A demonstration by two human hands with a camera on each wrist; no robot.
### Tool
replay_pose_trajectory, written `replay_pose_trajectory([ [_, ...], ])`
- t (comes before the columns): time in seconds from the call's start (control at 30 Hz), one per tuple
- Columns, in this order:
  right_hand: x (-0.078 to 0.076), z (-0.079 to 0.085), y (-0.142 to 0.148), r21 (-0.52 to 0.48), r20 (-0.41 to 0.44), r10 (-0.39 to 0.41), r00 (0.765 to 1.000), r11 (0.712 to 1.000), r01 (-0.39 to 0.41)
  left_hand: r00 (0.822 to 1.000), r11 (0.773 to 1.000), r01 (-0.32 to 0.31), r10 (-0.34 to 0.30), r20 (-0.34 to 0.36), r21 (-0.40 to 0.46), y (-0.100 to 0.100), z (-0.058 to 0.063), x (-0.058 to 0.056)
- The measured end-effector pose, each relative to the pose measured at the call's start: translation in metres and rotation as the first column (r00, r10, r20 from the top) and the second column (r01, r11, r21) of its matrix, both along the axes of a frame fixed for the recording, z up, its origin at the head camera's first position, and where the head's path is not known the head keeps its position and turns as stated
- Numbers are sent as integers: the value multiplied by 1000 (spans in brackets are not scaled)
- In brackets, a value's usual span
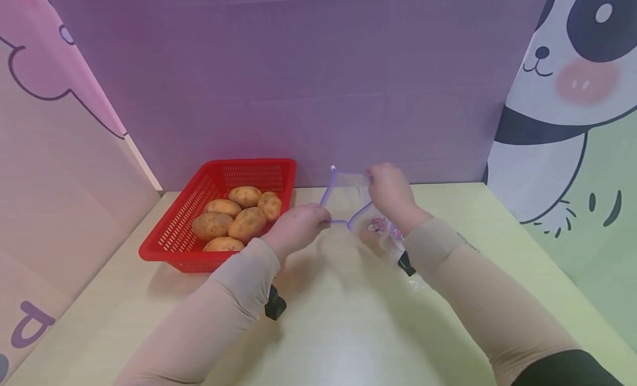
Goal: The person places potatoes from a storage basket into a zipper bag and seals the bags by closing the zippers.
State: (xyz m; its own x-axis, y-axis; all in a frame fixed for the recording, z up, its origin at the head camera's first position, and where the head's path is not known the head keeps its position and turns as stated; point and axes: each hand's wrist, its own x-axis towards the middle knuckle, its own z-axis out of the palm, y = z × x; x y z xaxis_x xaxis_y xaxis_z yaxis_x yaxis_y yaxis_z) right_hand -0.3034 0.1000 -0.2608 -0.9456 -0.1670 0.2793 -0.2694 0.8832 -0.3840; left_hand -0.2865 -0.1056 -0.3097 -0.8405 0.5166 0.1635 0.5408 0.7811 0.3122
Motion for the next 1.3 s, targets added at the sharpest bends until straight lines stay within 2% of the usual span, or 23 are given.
replay_pose_trajectory([
  [0.17,-1,0,0,-31,-16,-29,999,999,29,1000,1000,8,-8,23,4,-2,0,1],
  [0.37,-2,3,1,-28,-50,-47,998,999,46,1000,1000,18,-18,-19,-15,-3,1,3],
  [0.57,-1,4,0,-3,-40,-19,999,1000,19,999,1000,15,-15,34,-13,-5,2,5],
  [0.67,-1,3,-1,-17,-29,-16,999,1000,15,998,999,31,-29,55,-43,-5,2,7],
  [0.73,-1,2,-1,-35,-33,-19,999,999,18,998,995,55,-51,45,-81,-5,3,10],
  [0.83,-1,2,-1,-57,-49,-28,998,998,25,998,994,50,-47,32,-97,-10,11,16],
  [0.9,0,3,-1,-52,-71,-37,997,998,33,1000,998,16,-15,24,-66,-18,21,18],
  [0.97,0,4,0,-52,-85,-43,995,998,38,998,998,-57,58,40,-17,-29,34,19],
  [1.03,0,4,0,-46,-94,-47,994,998,43,986,989,-148,147,78,14,-42,47,20],
  [1.1,0,4,0,-39,-93,-47,995,998,43,967,974,-226,224,118,3,-57,56,20],
  [1.2,2,4,0,-21,-83,-41,996,999,39,938,954,-299,297,178,-17,-80,61,18],
  [1.23,2,4,0,-13,-78,-39,996,999,38,925,948,-319,313,214,-4,-87,61,18],
  [1.3,3,3,0,-3,-67,-35,997,999,35,885,926,-376,346,312,40,-100,59,17],
])
